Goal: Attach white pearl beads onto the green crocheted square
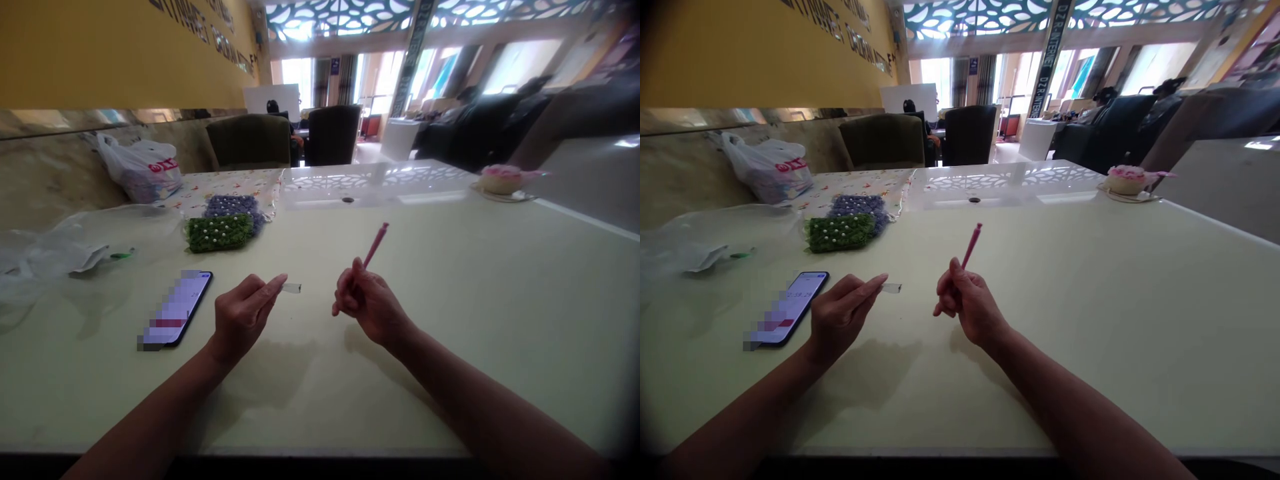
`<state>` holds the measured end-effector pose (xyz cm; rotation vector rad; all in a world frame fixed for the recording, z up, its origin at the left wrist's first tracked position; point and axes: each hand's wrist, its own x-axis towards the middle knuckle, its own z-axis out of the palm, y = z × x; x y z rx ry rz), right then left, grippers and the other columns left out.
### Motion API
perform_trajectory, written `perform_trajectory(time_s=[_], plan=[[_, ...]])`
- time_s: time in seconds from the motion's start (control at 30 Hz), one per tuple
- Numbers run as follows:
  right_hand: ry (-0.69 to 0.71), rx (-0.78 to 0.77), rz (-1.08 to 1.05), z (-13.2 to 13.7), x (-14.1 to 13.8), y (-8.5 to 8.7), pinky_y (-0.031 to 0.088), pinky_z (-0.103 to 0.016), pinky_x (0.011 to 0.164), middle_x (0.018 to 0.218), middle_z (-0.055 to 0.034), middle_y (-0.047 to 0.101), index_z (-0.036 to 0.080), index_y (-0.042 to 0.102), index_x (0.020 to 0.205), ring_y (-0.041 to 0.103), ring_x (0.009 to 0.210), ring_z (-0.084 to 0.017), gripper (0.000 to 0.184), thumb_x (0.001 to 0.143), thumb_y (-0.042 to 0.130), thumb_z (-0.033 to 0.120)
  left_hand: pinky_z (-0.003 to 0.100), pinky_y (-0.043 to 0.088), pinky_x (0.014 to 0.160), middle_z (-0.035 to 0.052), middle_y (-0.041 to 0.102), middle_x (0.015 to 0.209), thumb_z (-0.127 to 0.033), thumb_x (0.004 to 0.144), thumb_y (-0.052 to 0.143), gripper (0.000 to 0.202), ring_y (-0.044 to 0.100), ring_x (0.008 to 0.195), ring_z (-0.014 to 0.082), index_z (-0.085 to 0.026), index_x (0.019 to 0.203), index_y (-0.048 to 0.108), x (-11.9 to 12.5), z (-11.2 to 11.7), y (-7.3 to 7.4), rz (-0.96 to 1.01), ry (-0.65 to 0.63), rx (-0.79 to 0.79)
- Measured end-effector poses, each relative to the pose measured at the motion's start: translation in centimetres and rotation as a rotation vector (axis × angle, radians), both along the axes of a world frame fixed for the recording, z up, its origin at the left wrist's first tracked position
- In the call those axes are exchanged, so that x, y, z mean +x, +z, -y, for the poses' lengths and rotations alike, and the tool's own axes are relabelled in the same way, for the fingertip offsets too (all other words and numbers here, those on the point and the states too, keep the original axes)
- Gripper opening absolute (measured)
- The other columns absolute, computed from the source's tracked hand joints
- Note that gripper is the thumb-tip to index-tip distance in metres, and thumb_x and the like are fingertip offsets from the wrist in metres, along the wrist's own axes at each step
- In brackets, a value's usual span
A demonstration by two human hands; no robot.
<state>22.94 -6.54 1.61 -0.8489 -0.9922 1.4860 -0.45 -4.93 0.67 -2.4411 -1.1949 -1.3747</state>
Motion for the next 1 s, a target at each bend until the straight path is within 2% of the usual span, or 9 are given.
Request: perform_trajectory(time_s=[0.1, 0.17, 0.3, 0.4, 0.47, 0.57, 0.67, 0.83, 1.0], plan=[[-0.042, 0.079, 0.112, 0.1, -0.2, -0.1, 0.051, -0.031, 0.069, 0.065, -0.0042, 0.058, 0.016, 0.065, 0.067, 0.057, 0.065, -0.014, 0.06, 0.087, 0.045, 0.069, 0.021, 0.04, 0.061, 0.0005, 0.058, 0.067, -0.022, 0.088, 0.062, 0.03, 0.051, 0.058, 0.0089, -0.032, 0.115, 0.072, -0.1, 0.2, 0.1, -0.022, 0.019, -0.008], [-0.127, 0.099, 0.169, 0.2, -0.2, -0.1, 0.049, -0.026, 0.064, 0.069, -0.0037, 0.057, 0.016, 0.069, 0.07, 0.055, 0.066, -0.013, 0.061, 0.088, 0.045, 0.069, 0.021, 0.039, 0.059, 0.0003, 0.057, 0.066, -0.023, 0.088, 0.061, 0.03, 0.05, 0.057, 0.009, -0.034, 0.115, 0.072, -0.1, 0.3, 0.1, -0.055, 0.033, -0.011], [-0.228, 0.129, 0.221, 0.5, -0.2, 0.1, 0.036, -0.023, 0.044, 0.051, 0.0055, 0.032, 0.018, 0.072, 0.082, 0.032, 0.046, -0.009, 0.046, 0.087, 0.055, 0.061, 0.021, 0.036, 0.058, 0.0004, 0.059, 0.066, -0.023, 0.089, 0.06, 0.032, 0.05, 0.058, 0.0087, -0.035, 0.118, 0.07, -0.3, 0.3, -0.2, -0.107, 0.042, 0.022], [-0.22, 0.201, 0.287, 0.7, -0.2, 0.2, 0.043, -0.024, 0.051, 0.056, 0.0031, 0.048, 0.019, 0.071, 0.088, 0.044, 0.052, -0.01, 0.031, 0.086, 0.063, 0.049, 0.022, 0.035, 0.059, 0.0011, 0.06, 0.067, -0.025, 0.09, 0.058, 0.032, 0.05, 0.059, 0.0093, -0.035, 0.118, 0.069, -0.3, 0.1, -0.3, -0.126, 0.058, -0.005], [-0.181, 0.233, 0.312, 0.8, -0.2, 0.3, 0.048, -0.027, 0.06, 0.068, -0.0008, 0.058, 0.019, 0.071, 0.088, 0.053, 0.061, -0.011, 0.033, 0.09, 0.058, 0.049, 0.023, 0.035, 0.06, 0.0018, 0.06, 0.067, -0.027, 0.091, 0.057, 0.031, 0.05, 0.06, 0.0103, -0.035, 0.118, 0.07, -0.3, 0.0, -0.4, -0.139, 0.073, -0.064], [-0.159, 0.256, 0.345, 0.8, -0.1, 0.3, 0.05, -0.029, 0.064, 0.068, -0.0013, 0.055, 0.018, 0.07, 0.087, 0.054, 0.063, -0.013, 0.043, 0.095, 0.044, 0.052, 0.023, 0.035, 0.06, 0.0029, 0.06, 0.068, -0.03, 0.091, 0.057, 0.029, 0.049, 0.06, 0.0114, -0.034, 0.115, 0.072, -0.1, -0.1, -0.5, -0.147, 0.075, -0.153], [-0.196, 0.283, 0.508, 0.7, -0.2, 0.2, 0.05, -0.029, 0.064, 0.072, -0.0015, 0.056, 0.019, 0.068, 0.083, 0.054, 0.065, -0.013, 0.03, 0.092, 0.053, 0.043, 0.023, 0.034, 0.059, 0.0031, 0.06, 0.069, -0.03, 0.091, 0.057, 0.028, 0.048, 0.059, 0.0113, -0.033, 0.114, 0.073, 0.2, 0.0, -0.6, -0.158, 0.059, -0.158], [-0.256, 0.526, 0.766, 0.5, -0.3, -0.3, 0.049, -0.033, 0.079, 0.089, -0.0045, 0.062, 0.021, 0.066, 0.091, 0.058, 0.081, -0.017, 0.011, 0.091, 0.057, 0.027, 0.022, 0.033, 0.058, 0.0036, 0.061, 0.069, -0.033, 0.092, 0.054, 0.028, 0.048, 0.059, 0.0113, -0.029, 0.11, 0.075, 0.4, 0.1, -0.5, -0.2, 0.073, -0.16], [-0.265, 0.803, 0.893, 0.5, -0.5, -0.8, 0.05, -0.036, 0.085, 0.105, -0.0086, 0.062, 0.023, 0.064, 0.109, 0.06, 0.097, -0.021, 0.02, 0.089, 0.064, 0.027, 0.022, 0.036, 0.059, 0.004, 0.062, 0.073, -0.034, 0.093, 0.051, 0.029, 0.052, 0.061, 0.011, -0.025, 0.109, 0.075, 0.6, 0.0, -0.6, -0.191, -0.006, -0.203]])
